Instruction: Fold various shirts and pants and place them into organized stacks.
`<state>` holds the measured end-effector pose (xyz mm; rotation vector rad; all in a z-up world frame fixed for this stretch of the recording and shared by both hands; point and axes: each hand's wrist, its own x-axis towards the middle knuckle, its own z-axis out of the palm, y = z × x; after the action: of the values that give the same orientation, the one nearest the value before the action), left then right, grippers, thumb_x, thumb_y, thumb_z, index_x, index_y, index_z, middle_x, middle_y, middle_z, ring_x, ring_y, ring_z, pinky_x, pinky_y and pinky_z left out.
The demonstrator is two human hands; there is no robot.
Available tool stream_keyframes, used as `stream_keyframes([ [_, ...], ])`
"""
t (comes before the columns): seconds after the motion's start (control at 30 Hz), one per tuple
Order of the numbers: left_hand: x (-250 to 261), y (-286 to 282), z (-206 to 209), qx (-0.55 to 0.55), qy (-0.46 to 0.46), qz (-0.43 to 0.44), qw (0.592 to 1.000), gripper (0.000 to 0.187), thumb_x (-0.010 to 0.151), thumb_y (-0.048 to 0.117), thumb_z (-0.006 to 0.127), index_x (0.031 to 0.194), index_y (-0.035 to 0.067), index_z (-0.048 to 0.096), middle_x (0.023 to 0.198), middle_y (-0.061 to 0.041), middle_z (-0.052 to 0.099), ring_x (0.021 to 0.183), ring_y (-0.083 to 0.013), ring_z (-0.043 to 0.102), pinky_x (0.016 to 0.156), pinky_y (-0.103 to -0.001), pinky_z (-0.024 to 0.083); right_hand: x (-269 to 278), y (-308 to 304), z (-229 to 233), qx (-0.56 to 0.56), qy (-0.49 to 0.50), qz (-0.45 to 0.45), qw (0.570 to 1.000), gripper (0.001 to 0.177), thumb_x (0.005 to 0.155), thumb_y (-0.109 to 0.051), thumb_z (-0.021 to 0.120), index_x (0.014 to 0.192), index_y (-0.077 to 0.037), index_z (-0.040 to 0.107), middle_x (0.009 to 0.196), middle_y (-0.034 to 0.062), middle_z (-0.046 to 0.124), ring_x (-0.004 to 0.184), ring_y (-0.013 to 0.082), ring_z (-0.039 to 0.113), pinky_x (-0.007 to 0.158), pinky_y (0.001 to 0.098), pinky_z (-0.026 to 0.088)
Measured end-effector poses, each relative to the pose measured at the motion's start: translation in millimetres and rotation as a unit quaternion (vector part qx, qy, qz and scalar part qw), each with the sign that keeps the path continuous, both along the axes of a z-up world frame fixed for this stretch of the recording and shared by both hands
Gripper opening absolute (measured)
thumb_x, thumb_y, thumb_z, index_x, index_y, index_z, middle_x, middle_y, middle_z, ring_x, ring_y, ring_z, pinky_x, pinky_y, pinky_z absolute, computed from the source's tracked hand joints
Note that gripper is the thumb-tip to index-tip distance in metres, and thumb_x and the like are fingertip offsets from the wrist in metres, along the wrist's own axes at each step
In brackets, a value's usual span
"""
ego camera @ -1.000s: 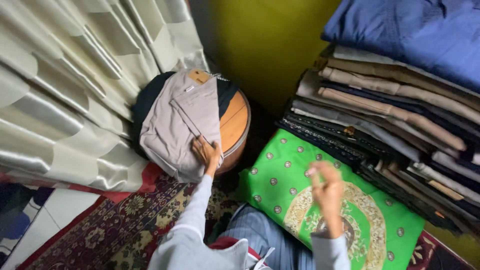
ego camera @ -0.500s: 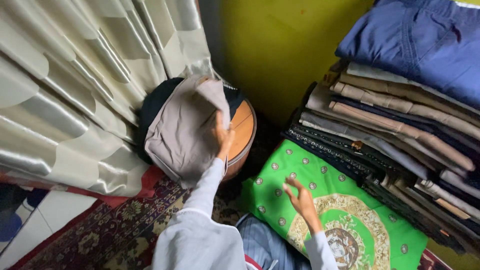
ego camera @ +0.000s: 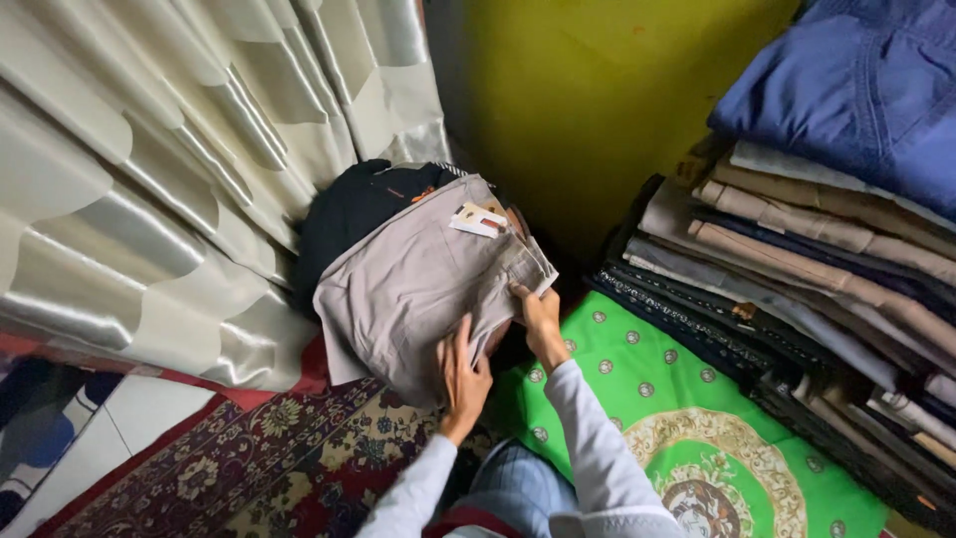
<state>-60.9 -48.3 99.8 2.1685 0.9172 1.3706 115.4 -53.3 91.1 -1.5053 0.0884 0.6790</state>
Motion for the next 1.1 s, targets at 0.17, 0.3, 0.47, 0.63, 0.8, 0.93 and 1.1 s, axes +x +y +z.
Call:
stream_keyframes([
  [0.17, -61, 10, -105, -0.103, 0.084, 0.213, 0.968, 0.097, 0.049, 0.010, 0.087, 0.140, 0.015, 0.054, 0.104, -0.012, 0.057, 0.096, -0.0338, 0.051, 0.088, -0.046, 0.042, -52, 5, 91, 0.101, 0.003, -0.016, 0.995, 0.046, 0.082, -0.008, 0.075, 0.124, 0.006, 0.064, 0.103, 0.0166, 0.071, 0.086, 0.0246, 0.066, 0.071, 0.0394, 0.056],
  [0.3, -121, 29, -102, -0.101, 0.066, 0.314, 0.942, 0.074, 0.062, 0.001, 0.087, 0.130, 0.014, 0.059, 0.116, -0.003, 0.070, 0.102, -0.0225, 0.060, 0.099, -0.044, 0.038, -101, -3, 184, 0.205, 0.018, -0.011, 0.979, 0.042, 0.083, 0.002, 0.068, 0.125, 0.009, 0.064, 0.106, 0.0182, 0.073, 0.088, 0.0233, 0.069, 0.081, 0.0307, 0.057],
  [0.47, -159, 58, -10, -0.059, -0.005, 0.295, 0.954, 0.060, 0.064, 0.007, 0.094, 0.117, 0.009, 0.067, 0.114, -0.013, 0.071, 0.109, -0.0292, 0.057, 0.106, -0.056, 0.039, -117, -75, 278, 0.244, -0.013, -0.047, 0.968, 0.056, 0.078, 0.003, 0.069, 0.132, 0.008, 0.059, 0.121, 0.0205, 0.071, 0.102, 0.0275, 0.070, 0.095, 0.0344, 0.056],
  [0.63, -156, 78, 90, 0.027, -0.131, 0.057, 0.989, 0.032, 0.091, 0.003, 0.081, 0.119, 0.003, 0.065, 0.120, -0.012, 0.071, 0.110, -0.0231, 0.065, 0.115, -0.046, 0.046, -118, -230, 321, 0.227, -0.048, -0.169, 0.958, 0.032, 0.083, 0.001, 0.067, 0.114, 0.010, 0.069, 0.107, 0.0181, 0.074, 0.094, 0.0251, 0.071, 0.085, 0.0305, 0.054],
  [0.8, -74, 12, 237, 0.187, -0.038, -0.153, 0.970, 0.022, 0.092, 0.003, 0.067, 0.111, -0.008, 0.072, 0.110, -0.022, 0.073, 0.104, -0.0346, 0.067, 0.118, -0.055, 0.041, -126, -431, 309, -0.154, -0.544, -0.129, 0.815, 0.051, 0.086, 0.020, 0.052, 0.136, 0.016, 0.045, 0.109, 0.0284, 0.058, 0.069, 0.0219, 0.050, 0.058, 0.0297, 0.042],
  [0.93, 17, -39, 255, 0.206, -0.004, -0.280, 0.938, 0.021, 0.086, -0.003, 0.071, 0.106, -0.001, 0.078, 0.105, -0.012, 0.076, 0.098, -0.0286, 0.069, 0.099, -0.043, 0.046, -70, -480, 339, 0.262, -0.141, -0.402, 0.866, 0.023, 0.095, -0.009, 0.060, 0.116, -0.002, 0.066, 0.114, 0.0029, 0.074, 0.097, 0.0078, 0.071, 0.095, 0.0170, 0.059],
  [1.1, 67, -77, 264, 0.268, 0.041, -0.364, 0.891, 0.033, 0.079, -0.006, 0.072, 0.109, 0.006, 0.079, 0.108, -0.005, 0.078, 0.097, -0.0243, 0.068, 0.095, -0.038, 0.041, -51, -560, 303, 0.241, -0.156, -0.453, 0.844, 0.005, 0.092, -0.004, 0.066, 0.095, -0.005, 0.070, 0.102, 0.0029, 0.074, 0.088, 0.0089, 0.069, 0.087, 0.0174, 0.060],
])
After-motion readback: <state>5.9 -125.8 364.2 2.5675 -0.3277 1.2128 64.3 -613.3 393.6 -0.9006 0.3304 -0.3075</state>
